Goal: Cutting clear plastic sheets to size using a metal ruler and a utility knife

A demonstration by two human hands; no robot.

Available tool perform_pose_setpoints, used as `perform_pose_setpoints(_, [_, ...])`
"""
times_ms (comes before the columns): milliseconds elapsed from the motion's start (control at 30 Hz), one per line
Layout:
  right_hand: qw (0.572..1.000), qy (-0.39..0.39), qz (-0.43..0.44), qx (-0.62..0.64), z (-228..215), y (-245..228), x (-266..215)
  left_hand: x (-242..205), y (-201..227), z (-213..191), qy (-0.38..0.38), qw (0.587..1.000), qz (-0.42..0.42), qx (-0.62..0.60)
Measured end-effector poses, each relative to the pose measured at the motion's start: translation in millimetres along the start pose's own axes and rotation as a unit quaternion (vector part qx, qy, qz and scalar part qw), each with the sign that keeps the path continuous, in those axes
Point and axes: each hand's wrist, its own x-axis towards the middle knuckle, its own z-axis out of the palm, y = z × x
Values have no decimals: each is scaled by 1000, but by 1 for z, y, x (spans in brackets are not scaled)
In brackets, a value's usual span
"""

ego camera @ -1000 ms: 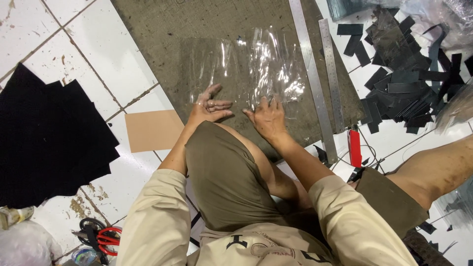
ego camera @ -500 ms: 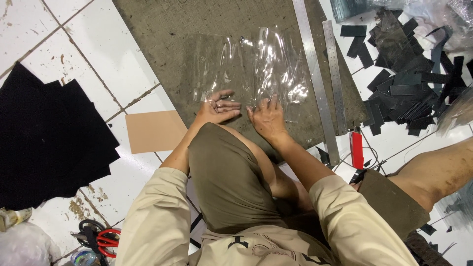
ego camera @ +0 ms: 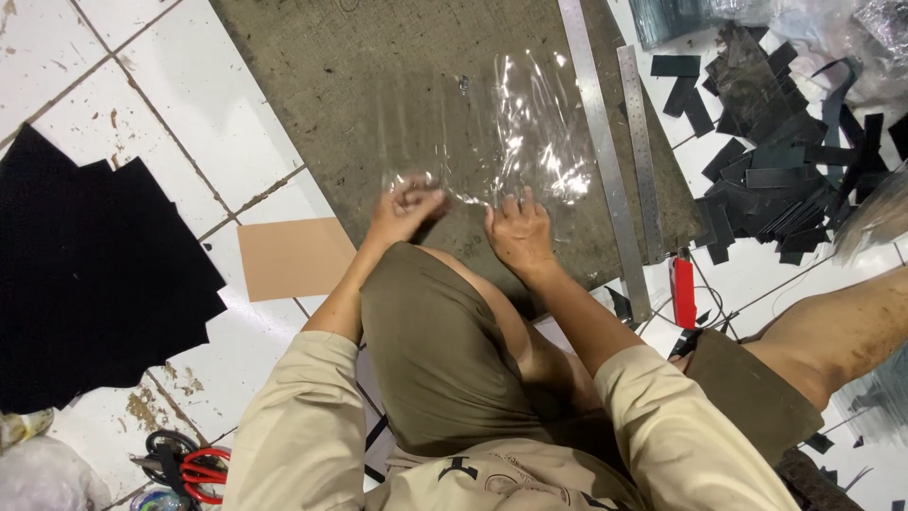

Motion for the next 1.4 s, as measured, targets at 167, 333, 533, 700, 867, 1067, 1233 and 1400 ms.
perform_pose_setpoints(167, [1000, 13, -5, 9, 23, 7, -12, -13, 70, -4, 127, 984, 125, 14])
perform_pose_setpoints(333, [997, 23, 37, 58, 45, 19, -36, -13, 49, -29, 237, 971, 39, 4])
perform_pose_setpoints(533, [966, -2, 165, 201, -7, 25, -18, -14, 40, -32, 333, 870, 30, 361])
perform_pose_setpoints(700, [948, -3, 198, 250, -36, 24, -4, -33, 109, 1, 299, 760, 131, 563])
perform_pose_setpoints(867, [964, -93, 148, 198, -47, 19, 5, 1, 108, 13, 41, 866, 221, 446])
perform_pose_setpoints(1067, [951, -281, 72, 104, -55, 9, 20, 37, 113, 29, -30, 993, 5, 110])
perform_pose_setpoints(1233, [956, -266, 62, 107, -55, -1, 27, 30, 122, 19, -22, 994, -107, -26])
perform_pose_setpoints(1400, [938, -309, 86, 131, -42, -2, 23, 18, 143, 10, 78, 990, -119, -17])
